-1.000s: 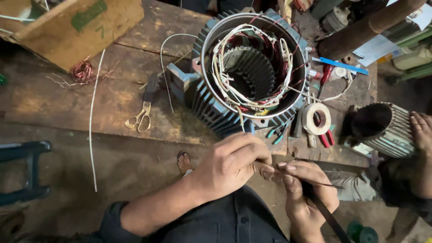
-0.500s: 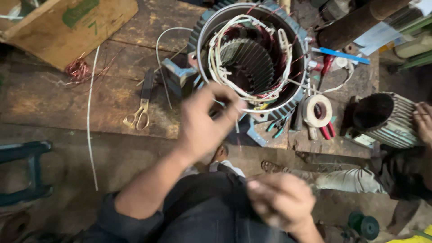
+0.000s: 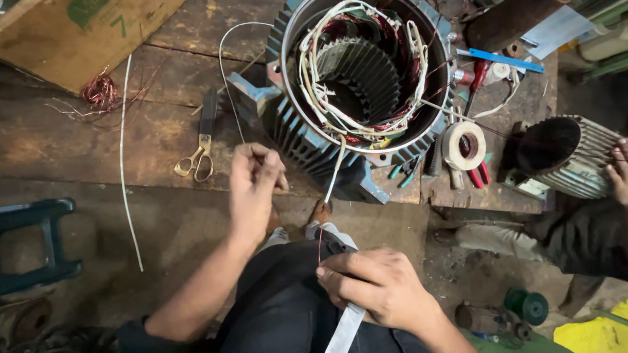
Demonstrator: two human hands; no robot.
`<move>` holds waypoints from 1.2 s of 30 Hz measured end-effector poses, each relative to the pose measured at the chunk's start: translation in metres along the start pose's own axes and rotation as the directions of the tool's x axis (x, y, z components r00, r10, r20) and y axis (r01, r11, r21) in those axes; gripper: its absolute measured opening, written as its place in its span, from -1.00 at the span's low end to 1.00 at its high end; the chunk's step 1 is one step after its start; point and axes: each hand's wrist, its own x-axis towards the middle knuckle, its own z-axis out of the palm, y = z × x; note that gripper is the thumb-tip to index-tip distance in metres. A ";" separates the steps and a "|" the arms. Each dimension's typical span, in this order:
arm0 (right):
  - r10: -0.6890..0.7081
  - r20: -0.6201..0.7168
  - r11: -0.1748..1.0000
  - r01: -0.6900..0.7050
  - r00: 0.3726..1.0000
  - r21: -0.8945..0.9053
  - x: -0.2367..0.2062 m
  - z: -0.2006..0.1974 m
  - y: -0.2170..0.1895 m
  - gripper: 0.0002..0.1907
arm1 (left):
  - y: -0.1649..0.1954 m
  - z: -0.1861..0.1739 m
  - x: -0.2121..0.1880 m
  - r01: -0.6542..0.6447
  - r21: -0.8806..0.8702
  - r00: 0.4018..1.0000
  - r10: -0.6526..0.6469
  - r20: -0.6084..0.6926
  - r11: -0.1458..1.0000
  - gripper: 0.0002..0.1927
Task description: The person works on an electric motor stator, using pliers to cut and adjust copper windings, then wraps and secures sections with white tape. The person also uses scissors to trim tape and handles loose wires throughout the process.
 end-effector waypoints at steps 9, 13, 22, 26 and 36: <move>0.011 0.016 1.000 -0.010 1.000 -0.014 0.001 0.009 -0.003 -0.76 | 0.016 0.014 -0.035 0.560 -0.151 0.792 -0.472 0.389 0.815 -0.78; 0.078 -0.026 0.996 -0.077 0.997 0.037 -0.004 0.016 0.002 -0.79 | 0.027 0.010 -0.040 0.715 -0.407 0.696 -0.524 0.491 0.569 -0.84; 0.608 -0.159 0.783 -0.621 0.778 -0.044 0.003 0.043 0.015 -0.68 | 0.053 -0.019 -0.068 -0.111 0.624 0.977 -0.031 0.212 0.773 -0.89; 0.313 -0.115 0.884 -0.333 0.943 -0.329 0.000 0.066 0.024 -0.84 | 0.060 -0.023 -0.081 -0.073 0.621 0.978 -0.067 0.198 0.780 -0.90; 0.363 -0.132 0.786 -0.380 0.922 -0.488 0.010 0.073 0.035 -0.89 | 0.067 -0.041 -0.093 -0.092 0.629 0.980 -0.042 0.196 0.772 -0.90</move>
